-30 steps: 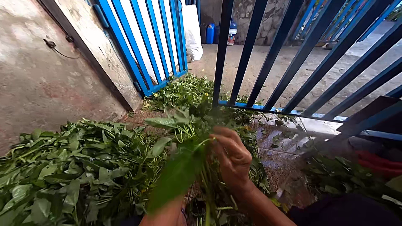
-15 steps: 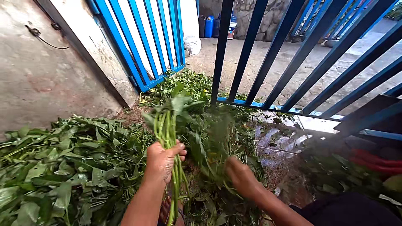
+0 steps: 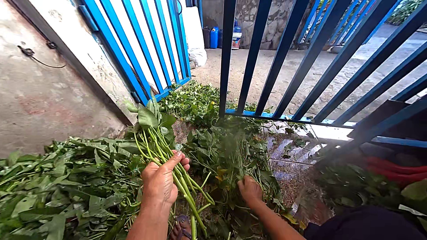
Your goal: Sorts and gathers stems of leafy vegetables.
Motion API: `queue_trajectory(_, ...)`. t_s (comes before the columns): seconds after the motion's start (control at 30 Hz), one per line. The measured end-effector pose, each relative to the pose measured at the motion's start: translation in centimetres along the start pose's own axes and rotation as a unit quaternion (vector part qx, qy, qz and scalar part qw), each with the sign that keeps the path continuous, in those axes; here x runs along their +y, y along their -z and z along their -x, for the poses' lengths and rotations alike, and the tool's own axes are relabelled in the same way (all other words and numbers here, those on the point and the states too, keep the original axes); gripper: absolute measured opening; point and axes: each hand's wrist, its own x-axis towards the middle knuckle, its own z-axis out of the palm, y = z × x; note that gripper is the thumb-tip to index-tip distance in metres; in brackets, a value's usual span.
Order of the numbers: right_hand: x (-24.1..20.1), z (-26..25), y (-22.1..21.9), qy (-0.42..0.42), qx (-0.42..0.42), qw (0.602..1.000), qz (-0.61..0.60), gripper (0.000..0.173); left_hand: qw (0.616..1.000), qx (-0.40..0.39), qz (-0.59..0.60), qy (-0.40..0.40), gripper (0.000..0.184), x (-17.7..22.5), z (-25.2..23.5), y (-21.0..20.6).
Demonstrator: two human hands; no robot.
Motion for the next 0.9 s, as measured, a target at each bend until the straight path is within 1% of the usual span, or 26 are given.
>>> queue_trajectory(0.03, -0.2, 0.8, 0.3, 0.040, 0.080, 0.995, -0.037, 0.035, 1.000, 0.001, -0.001, -0.001, 0.011, 0.0, 0.0, 0.0)
queue_trajectory(0.07, -0.3, 1.4, 0.3, 0.104, 0.188, 0.973, -0.086, 0.031, 1.000, 0.004, 0.000, -0.003, 0.011, 0.0, 0.0, -0.1)
queue_trajectory(0.1, -0.4, 1.7, 0.4, 0.171, 0.280, 0.936, -0.127, 0.027, 1.000, 0.007, 0.000, -0.004, 0.011, 0.1, -0.1, -0.1)
queue_trajectory(0.13, -0.3, 1.9, 0.9, 0.206, 0.318, 0.914, -0.147, 0.026, 1.000, 0.010, 0.001, -0.003, 0.013, 0.0, -0.1, -0.1)
queue_trajectory(0.17, -0.1, 2.1, 1.6, 0.197, 0.292, 0.925, -0.140, 0.026, 1.000, 0.013, 0.002, -0.004, 0.013, -0.1, -0.1, -0.1)
queue_trajectory(0.2, 0.0, 2.1, 2.8, 0.145, 0.200, 0.962, -0.114, 0.031, 1.000, 0.013, 0.002, -0.004, 0.013, -0.1, -0.1, -0.2)
queue_trajectory(0.23, -0.1, 1.9, 4.3, 0.086, 0.090, 0.989, -0.084, 0.035, 1.000, 0.013, 0.001, -0.004, 0.014, -0.2, -0.1, -0.3)
queue_trajectory(0.27, -0.2, 1.9, 5.1, 0.064, 0.057, 0.993, -0.079, 0.035, 1.000, 0.011, -0.002, -0.002, 0.014, -0.3, 0.0, -0.4)
queue_trajectory(0.3, -0.3, 2.4, 5.3, 0.088, 0.114, 0.984, -0.104, 0.032, 1.000, 0.008, -0.003, -0.002, 0.013, -0.4, 0.0, -0.6)
queue_trajectory(0.33, -0.6, 3.0, 5.1, 0.148, 0.230, 0.950, -0.154, 0.027, 1.000, 0.005, -0.002, 0.001, 0.013, -0.5, -0.1, -0.7)
queue_trajectory(0.37, -0.9, 3.3, 5.0, 0.212, 0.331, 0.897, -0.201, 0.021, 1.000, 0.004, -0.002, 0.005, 0.013, -0.6, 0.0, -0.7)
queue_trajectory(0.4, -1.3, 3.6, 5.0, 0.254, 0.378, 0.859, -0.235, 0.020, 1.000, 0.002, -0.005, 0.009, 0.013, -0.7, 0.1, -0.7)
queue_trajectory(0.43, -1.5, 4.0, 5.2, 0.265, 0.374, 0.854, -0.248, 0.019, 1.000, -0.001, -0.007, 0.012, 0.013, -0.8, 0.1, -0.7)
queue_trajectory(0.47, -1.5, 4.2, 5.5, 0.245, 0.322, 0.881, -0.247, 0.021, 1.000, -0.002, -0.008, 0.013, 0.014, -0.9, 0.1, -0.8)
queue_trajectory(0.5, -1.6, 4.2, 5.8, 0.208, 0.238, 0.916, -0.247, 0.024, 1.000, -0.004, -0.008, 0.014, 0.015, -1.0, 0.0, -1.0)
queue_trajectory(0.53, -1.6, 4.1, 5.8, 0.193, 0.199, 0.928, -0.249, 0.025, 1.000, -0.006, -0.007, 0.015, 0.017, -1.1, 0.0, -1.1)
queue_trajectory(0.57, -1.8, 4.3, 5.5, 0.209, 0.217, 0.919, -0.253, 0.023, 1.000, -0.008, -0.005, 0.016, 0.018, -1.2, -0.1, -1.2)
queue_trajectory(0.63, -2.7, 5.2, 4.7, 0.278, 0.274, 0.871, -0.297, 0.019, 1.000, -0.013, -0.003, 0.019, 0.021, -1.4, 0.0, -1.3)
queue_trajectory(0.7, -3.7, 6.7, 4.1, 0.330, 0.278, 0.829, -0.356, 0.016, 0.999, -0.022, -0.005, 0.026, 0.022, -1.5, 0.1, -1.3)
queue_trajectory(0.83, -5.5, 9.1, 2.7, 0.392, 0.263, 0.786, -0.400, 0.013, 0.998, -0.034, -0.009, 0.045, 0.025, -1.6, 0.1, -1.2)
queue_trajectory(0.9, -6.1, 10.0, 2.3, 0.415, 0.259, 0.777, -0.396, 0.012, 0.998, -0.039, -0.007, 0.041, 0.024, -1.6, 0.1, -1.1)
